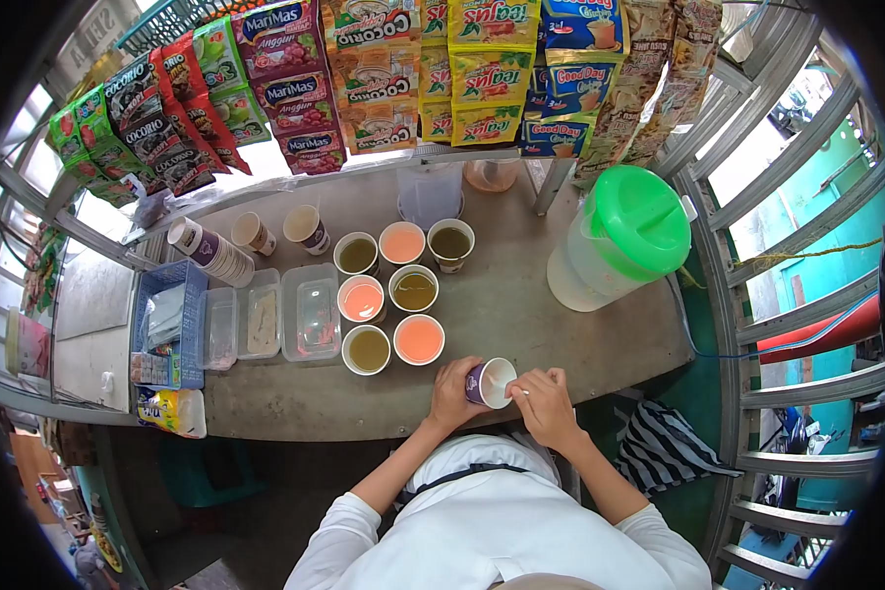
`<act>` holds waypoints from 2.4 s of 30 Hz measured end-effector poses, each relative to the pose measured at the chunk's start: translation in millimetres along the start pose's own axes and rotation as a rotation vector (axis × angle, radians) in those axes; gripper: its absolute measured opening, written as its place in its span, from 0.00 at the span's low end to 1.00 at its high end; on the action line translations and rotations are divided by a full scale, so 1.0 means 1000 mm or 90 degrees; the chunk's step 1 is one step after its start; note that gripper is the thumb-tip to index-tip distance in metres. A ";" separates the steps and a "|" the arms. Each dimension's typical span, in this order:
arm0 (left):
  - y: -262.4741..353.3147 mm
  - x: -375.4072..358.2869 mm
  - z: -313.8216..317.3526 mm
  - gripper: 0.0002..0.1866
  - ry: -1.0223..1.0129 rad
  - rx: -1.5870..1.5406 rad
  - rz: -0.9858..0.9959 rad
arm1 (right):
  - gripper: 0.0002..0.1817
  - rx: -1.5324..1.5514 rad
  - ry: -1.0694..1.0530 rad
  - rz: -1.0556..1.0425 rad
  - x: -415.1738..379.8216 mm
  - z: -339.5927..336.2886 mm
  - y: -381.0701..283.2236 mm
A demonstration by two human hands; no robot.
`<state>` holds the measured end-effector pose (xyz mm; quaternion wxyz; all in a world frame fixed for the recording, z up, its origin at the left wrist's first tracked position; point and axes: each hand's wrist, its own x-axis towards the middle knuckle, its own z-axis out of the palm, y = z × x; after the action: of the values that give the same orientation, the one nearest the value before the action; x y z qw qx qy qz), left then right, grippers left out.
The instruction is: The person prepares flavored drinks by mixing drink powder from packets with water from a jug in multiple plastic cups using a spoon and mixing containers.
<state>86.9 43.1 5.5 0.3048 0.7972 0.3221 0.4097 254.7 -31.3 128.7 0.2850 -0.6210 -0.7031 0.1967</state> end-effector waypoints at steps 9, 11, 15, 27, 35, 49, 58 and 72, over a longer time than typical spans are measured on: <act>0.000 0.000 0.002 0.44 0.022 -0.003 0.005 | 0.11 -0.028 0.004 0.002 0.003 -0.001 0.001; -0.001 -0.001 0.002 0.44 0.018 -0.007 0.005 | 0.11 0.018 0.000 0.021 0.003 -0.003 0.002; -0.010 -0.006 0.010 0.45 0.032 -0.018 0.017 | 0.10 -0.007 -0.006 0.010 0.004 -0.003 0.004; -0.003 -0.001 0.003 0.46 -0.016 -0.015 -0.008 | 0.10 0.019 -0.007 0.016 0.006 -0.001 0.012; -0.013 -0.003 0.010 0.47 0.018 -0.042 0.046 | 0.10 0.033 0.015 0.009 0.012 -0.003 0.010; -0.003 0.003 0.003 0.44 -0.026 -0.018 -0.025 | 0.10 0.034 -0.018 0.009 0.015 -0.004 0.013; -0.007 0.000 0.003 0.48 -0.037 -0.015 -0.029 | 0.09 -0.008 -0.016 -0.004 0.014 -0.005 0.011; -0.009 -0.001 0.002 0.50 -0.054 -0.021 -0.004 | 0.09 0.033 -0.005 0.011 0.013 -0.006 0.009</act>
<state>85.9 47.4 -3.0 0.3325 0.8075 0.3049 0.3801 263.9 -17.4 129.6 0.2963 -0.6187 -0.6936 0.2198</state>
